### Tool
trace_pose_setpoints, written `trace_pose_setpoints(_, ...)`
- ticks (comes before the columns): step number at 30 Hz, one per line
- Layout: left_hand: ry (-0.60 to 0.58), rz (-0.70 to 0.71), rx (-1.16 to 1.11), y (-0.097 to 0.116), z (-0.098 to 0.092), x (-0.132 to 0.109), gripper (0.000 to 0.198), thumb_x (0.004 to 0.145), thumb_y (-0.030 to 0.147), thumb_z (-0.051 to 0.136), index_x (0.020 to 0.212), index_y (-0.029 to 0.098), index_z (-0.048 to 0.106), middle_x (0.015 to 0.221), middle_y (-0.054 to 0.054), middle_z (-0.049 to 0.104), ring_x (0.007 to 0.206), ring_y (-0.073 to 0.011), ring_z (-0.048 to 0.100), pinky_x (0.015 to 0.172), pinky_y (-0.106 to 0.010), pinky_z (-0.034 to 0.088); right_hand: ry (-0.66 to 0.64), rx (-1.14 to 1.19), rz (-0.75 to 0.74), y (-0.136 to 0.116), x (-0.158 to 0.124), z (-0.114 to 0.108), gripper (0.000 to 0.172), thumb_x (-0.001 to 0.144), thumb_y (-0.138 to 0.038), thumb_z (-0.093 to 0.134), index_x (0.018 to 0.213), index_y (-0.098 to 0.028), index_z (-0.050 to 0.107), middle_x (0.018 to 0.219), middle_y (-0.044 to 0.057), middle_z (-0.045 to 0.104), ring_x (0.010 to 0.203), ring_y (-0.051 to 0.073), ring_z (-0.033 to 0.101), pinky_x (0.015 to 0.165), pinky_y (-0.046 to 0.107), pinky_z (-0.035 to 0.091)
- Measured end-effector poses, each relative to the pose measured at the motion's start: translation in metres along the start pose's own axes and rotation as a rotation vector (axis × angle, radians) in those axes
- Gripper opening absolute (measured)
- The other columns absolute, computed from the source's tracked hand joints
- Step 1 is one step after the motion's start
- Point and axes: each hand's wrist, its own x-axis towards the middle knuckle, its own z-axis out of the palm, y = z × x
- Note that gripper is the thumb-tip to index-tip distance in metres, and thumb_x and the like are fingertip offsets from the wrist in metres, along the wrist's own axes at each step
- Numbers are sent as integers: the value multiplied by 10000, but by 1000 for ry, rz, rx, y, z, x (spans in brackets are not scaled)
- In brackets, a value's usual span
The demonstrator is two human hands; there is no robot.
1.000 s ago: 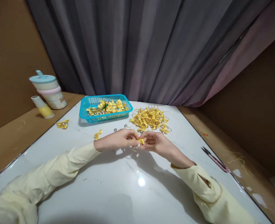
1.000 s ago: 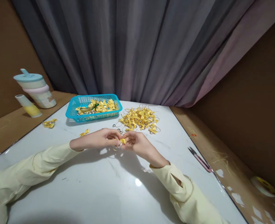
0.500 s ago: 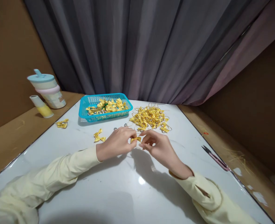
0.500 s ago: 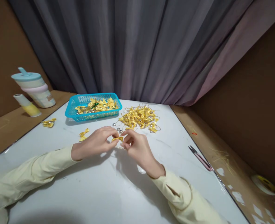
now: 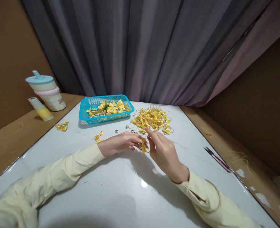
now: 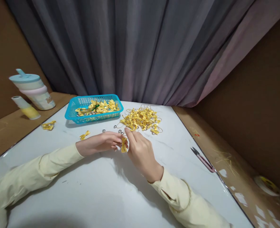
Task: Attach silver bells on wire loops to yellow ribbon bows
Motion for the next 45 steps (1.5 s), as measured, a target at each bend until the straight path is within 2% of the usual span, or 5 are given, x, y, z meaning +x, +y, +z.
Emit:
trace_pose_setpoints(8,13,-6,-63,-3,-1,1,65,703,207,687,720,154,654,725,-1,579,680,-105,522,677,-251,411,-79,115,0,3,2,4,468,802,-18,342,1248,-105,453,976,149,642,863,224,606,700,345,504)
trace_pose_setpoints(18,-52,87,-23,-4,-5,0,96,766,234,653,796,143,644,784,-2,602,779,-115,580,823,-288,410,-481,983,804,6,25,-11,332,766,-100,389,1071,-94,520,669,40,643,409,115,560,465,255,485)
trace_pose_setpoints(25,-40,101,-40,-5,-1,0,156,766,270,651,822,128,619,801,-44,639,777,-152,617,833,-332,443,-426,645,579,7,17,-9,426,768,-53,350,1132,-122,560,725,55,687,375,122,566,495,270,486)
trace_pose_setpoints(30,-62,99,-55,-10,-4,2,149,768,250,645,814,110,623,712,-26,621,607,-97,565,646,-250,437,-405,326,259,11,10,-2,569,625,62,361,1119,-125,571,1309,158,501,920,247,653,754,344,503)
trace_pose_setpoints(45,-65,135,-32,-20,-12,7,212,767,264,640,912,109,638,657,-12,576,535,-71,466,536,-227,314,-467,1018,894,9,24,-11,369,731,-62,367,1062,-142,508,995,109,653,352,80,512,443,265,478)
